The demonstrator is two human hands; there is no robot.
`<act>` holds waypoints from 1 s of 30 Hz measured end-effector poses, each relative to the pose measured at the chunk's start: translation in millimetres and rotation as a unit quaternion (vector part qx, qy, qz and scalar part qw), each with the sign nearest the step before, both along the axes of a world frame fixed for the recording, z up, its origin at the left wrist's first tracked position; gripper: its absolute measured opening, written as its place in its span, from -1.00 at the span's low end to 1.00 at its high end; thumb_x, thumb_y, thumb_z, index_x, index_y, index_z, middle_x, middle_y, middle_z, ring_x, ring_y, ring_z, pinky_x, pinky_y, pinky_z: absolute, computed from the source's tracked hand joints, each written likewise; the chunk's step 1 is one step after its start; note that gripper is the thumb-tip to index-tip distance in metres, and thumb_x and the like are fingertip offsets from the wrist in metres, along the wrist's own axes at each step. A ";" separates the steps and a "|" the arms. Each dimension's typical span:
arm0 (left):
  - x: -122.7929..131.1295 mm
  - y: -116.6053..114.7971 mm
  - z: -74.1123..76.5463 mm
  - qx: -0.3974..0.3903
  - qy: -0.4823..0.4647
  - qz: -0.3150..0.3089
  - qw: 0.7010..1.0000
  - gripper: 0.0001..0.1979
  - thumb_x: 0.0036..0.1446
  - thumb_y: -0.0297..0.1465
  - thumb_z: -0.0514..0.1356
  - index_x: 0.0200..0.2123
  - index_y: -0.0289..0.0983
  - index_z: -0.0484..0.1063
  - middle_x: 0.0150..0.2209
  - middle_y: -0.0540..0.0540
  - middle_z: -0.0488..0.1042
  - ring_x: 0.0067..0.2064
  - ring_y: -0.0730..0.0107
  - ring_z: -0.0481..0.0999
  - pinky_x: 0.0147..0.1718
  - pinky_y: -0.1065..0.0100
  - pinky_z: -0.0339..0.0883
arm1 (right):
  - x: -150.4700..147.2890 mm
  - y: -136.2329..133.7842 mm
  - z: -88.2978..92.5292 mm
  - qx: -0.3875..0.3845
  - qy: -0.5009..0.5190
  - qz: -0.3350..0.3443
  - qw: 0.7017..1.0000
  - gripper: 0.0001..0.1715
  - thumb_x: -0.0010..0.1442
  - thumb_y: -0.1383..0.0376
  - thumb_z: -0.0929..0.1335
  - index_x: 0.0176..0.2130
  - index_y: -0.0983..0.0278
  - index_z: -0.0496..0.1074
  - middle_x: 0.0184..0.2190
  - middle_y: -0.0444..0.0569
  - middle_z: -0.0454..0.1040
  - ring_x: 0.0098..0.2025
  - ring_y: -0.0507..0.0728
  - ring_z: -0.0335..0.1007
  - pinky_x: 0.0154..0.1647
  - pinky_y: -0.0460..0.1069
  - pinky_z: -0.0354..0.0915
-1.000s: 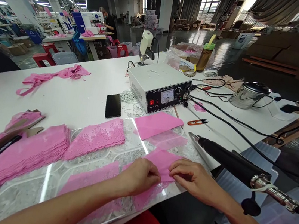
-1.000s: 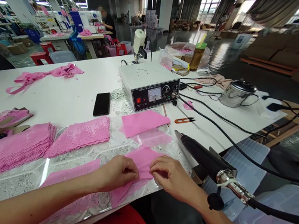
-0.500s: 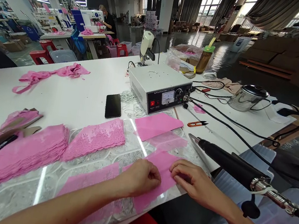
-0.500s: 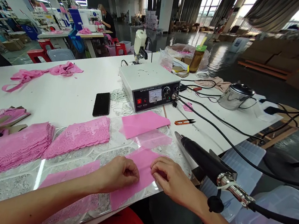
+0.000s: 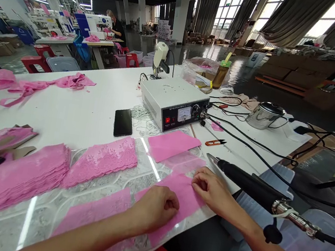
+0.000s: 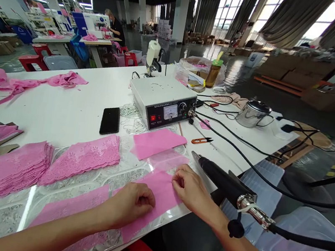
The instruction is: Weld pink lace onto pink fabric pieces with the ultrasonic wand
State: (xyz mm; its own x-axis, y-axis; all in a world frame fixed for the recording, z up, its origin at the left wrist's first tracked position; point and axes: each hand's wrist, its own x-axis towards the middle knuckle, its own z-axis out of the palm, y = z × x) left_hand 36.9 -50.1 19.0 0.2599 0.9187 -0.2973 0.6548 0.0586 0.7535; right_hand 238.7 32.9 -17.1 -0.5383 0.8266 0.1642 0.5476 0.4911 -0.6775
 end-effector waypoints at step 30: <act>-3.0 -3.1 3.9 0.022 -0.001 -0.008 1.000 -0.75 -0.02 -0.60 0.12 -0.38 -0.29 0.59 -0.36 -0.02 0.57 -0.34 0.36 0.51 -0.39 0.45 0.29 | 2.0 -3.4 14.0 0.057 0.025 0.031 0.998 -0.87 0.11 0.41 0.27 -0.44 0.21 0.31 -0.26 -0.03 0.42 -0.23 0.09 0.39 -0.28 -0.01 0.32</act>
State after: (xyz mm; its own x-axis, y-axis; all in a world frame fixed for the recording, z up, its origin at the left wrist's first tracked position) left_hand 33.9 -53.2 23.0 0.2748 0.9269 -0.2557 0.6536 0.0150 0.7567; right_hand 240.6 29.5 -3.2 -0.5769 0.7661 0.2834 0.4797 0.5985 -0.6416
